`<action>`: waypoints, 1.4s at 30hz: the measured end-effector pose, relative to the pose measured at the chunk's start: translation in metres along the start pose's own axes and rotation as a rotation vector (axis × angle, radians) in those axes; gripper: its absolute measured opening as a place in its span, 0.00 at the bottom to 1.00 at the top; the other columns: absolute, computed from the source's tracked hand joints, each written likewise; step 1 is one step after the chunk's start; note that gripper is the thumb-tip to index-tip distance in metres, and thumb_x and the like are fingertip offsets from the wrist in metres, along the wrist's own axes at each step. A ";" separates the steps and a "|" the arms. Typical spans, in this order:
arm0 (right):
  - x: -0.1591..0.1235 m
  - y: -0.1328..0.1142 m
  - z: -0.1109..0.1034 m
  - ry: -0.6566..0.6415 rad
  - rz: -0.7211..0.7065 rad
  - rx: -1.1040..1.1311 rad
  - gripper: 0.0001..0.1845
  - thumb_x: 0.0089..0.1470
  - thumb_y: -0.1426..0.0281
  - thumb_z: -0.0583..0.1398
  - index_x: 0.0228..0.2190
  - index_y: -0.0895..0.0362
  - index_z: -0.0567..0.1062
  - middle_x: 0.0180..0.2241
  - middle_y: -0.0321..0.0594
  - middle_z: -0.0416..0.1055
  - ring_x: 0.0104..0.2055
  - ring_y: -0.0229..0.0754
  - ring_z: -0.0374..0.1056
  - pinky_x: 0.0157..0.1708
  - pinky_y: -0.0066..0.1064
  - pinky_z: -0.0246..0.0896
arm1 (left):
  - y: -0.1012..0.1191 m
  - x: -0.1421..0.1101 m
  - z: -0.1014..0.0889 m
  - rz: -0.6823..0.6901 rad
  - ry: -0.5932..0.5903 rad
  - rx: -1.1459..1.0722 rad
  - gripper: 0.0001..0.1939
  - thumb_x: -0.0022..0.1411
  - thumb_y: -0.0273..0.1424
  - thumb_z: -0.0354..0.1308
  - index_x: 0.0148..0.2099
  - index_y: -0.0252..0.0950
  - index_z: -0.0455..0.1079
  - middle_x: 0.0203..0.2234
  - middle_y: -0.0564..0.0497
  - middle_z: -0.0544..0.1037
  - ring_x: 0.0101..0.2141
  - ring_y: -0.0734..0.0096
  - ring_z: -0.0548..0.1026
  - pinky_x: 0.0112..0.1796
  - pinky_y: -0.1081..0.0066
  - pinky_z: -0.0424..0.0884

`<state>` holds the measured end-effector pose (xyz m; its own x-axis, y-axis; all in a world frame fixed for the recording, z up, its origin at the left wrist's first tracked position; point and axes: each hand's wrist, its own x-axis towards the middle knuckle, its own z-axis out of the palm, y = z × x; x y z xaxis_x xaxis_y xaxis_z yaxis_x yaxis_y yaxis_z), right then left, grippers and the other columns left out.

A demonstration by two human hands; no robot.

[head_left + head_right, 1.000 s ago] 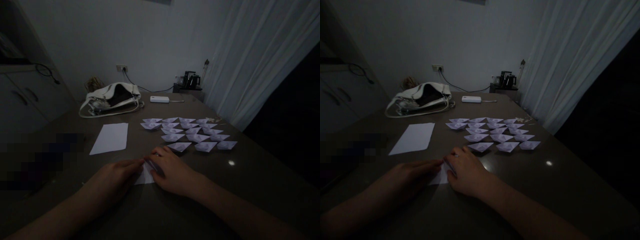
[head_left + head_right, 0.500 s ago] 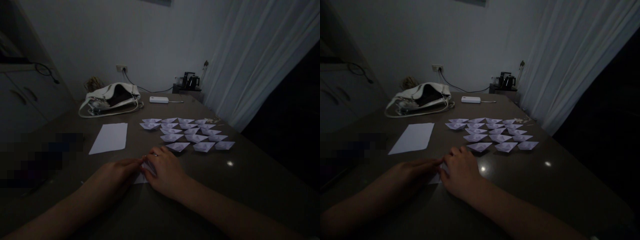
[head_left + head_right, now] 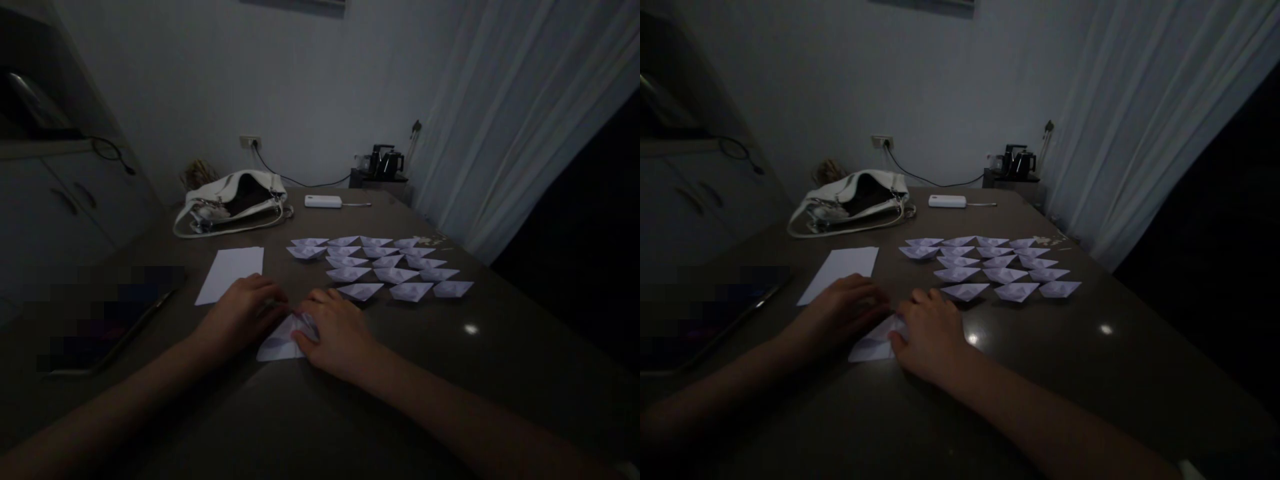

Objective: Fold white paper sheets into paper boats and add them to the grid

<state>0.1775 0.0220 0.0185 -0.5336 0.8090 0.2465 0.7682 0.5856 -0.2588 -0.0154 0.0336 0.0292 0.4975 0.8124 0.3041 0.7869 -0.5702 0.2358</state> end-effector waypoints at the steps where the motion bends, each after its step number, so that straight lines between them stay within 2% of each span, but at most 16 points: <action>1: 0.000 0.000 0.000 0.003 0.001 -0.001 0.15 0.51 0.62 0.59 0.39 0.56 0.74 0.40 0.42 0.70 0.43 0.48 0.63 0.39 0.39 0.61 | 0.000 0.003 0.003 0.020 0.010 0.058 0.05 0.60 0.32 0.58 0.37 0.36 0.72 0.33 0.48 0.75 0.37 0.61 0.71 0.37 0.65 0.65; 5: 0.002 0.000 0.001 0.014 0.008 -0.015 0.14 0.50 0.62 0.60 0.37 0.57 0.74 0.39 0.42 0.70 0.42 0.48 0.63 0.38 0.39 0.61 | 0.006 0.010 0.005 0.105 0.001 0.245 0.02 0.58 0.30 0.60 0.33 0.37 0.71 0.31 0.50 0.74 0.37 0.61 0.69 0.38 0.63 0.59; 11: 0.002 -0.001 0.000 0.013 0.014 -0.024 0.13 0.50 0.61 0.59 0.35 0.56 0.74 0.39 0.42 0.70 0.43 0.49 0.63 0.37 0.39 0.61 | 0.008 0.009 -0.002 0.209 -0.038 0.361 0.04 0.59 0.29 0.59 0.31 0.37 0.70 0.30 0.51 0.74 0.37 0.61 0.69 0.39 0.62 0.56; 16: 0.001 -0.001 0.000 0.004 0.001 -0.041 0.14 0.52 0.60 0.58 0.36 0.57 0.74 0.39 0.42 0.69 0.42 0.48 0.63 0.37 0.38 0.61 | 0.005 0.009 -0.006 0.295 -0.074 0.409 0.04 0.58 0.28 0.60 0.30 0.38 0.69 0.28 0.53 0.75 0.36 0.62 0.69 0.38 0.62 0.54; 26: 0.001 -0.001 0.000 0.002 0.002 -0.041 0.13 0.51 0.62 0.59 0.36 0.57 0.74 0.39 0.43 0.69 0.43 0.48 0.63 0.37 0.37 0.60 | 0.004 0.007 -0.009 0.389 -0.066 0.457 0.06 0.55 0.29 0.64 0.29 0.38 0.69 0.27 0.55 0.77 0.33 0.64 0.69 0.36 0.64 0.53; 33: 0.001 0.000 0.000 0.004 0.008 -0.030 0.14 0.51 0.62 0.59 0.37 0.56 0.74 0.39 0.42 0.69 0.43 0.48 0.63 0.37 0.39 0.61 | 0.005 0.003 -0.011 0.387 -0.044 0.485 0.08 0.51 0.29 0.67 0.27 0.39 0.69 0.23 0.56 0.77 0.32 0.65 0.69 0.36 0.64 0.53; 42: 0.000 -0.001 -0.002 -0.011 0.012 -0.019 0.15 0.51 0.61 0.60 0.39 0.56 0.74 0.40 0.43 0.69 0.44 0.48 0.62 0.38 0.38 0.61 | 0.006 -0.004 -0.016 0.325 -0.139 0.512 0.08 0.54 0.25 0.62 0.26 0.39 0.68 0.23 0.55 0.76 0.31 0.64 0.70 0.35 0.63 0.53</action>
<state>0.1771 0.0213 0.0206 -0.5279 0.8167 0.2332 0.7811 0.5746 -0.2444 -0.0182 0.0248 0.0448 0.7566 0.6353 0.1549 0.6455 -0.6879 -0.3318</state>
